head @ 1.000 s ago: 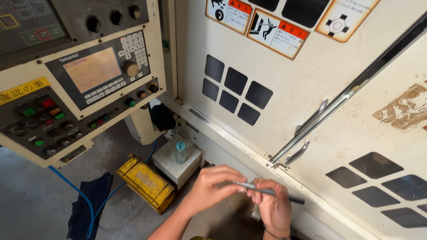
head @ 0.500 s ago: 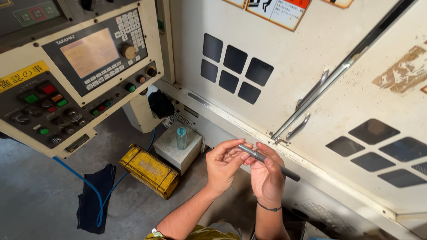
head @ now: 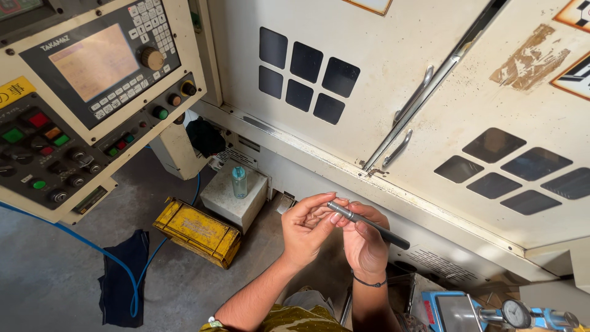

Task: The person inspects cylindrical metal rods by hand, then opens a machine door to place one rod inside the chuck. After closing the door, the person picks up another rod from a box and continues to inspect it by hand.

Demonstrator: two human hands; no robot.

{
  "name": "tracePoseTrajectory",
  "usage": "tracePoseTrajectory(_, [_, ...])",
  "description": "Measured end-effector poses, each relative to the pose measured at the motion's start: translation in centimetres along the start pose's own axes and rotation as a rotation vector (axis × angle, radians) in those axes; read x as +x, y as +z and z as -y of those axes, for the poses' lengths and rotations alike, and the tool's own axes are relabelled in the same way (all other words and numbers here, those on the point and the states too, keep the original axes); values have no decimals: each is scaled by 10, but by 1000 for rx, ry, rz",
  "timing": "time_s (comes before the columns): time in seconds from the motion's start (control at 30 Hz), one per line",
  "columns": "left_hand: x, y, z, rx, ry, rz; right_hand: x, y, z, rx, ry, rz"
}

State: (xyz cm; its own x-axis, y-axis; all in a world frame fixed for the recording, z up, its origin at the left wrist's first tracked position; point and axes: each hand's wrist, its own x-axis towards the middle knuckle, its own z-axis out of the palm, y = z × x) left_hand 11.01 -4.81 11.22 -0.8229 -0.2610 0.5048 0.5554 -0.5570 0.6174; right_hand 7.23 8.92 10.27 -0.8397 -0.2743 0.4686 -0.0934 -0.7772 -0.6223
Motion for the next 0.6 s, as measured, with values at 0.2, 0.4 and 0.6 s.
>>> tracePoseTrajectory(0.2, [-2,0,1,-32,-9,15,-5,4,0,-55,-55,3])
tracePoseTrajectory(0.4, [-2,0,1,-20,-11,19,-7,3,-2,-102,-80,-51])
tracePoseTrajectory(0.6, [-3,-2,3,-35,-17,12,-8,7,-5,-98,-88,-71])
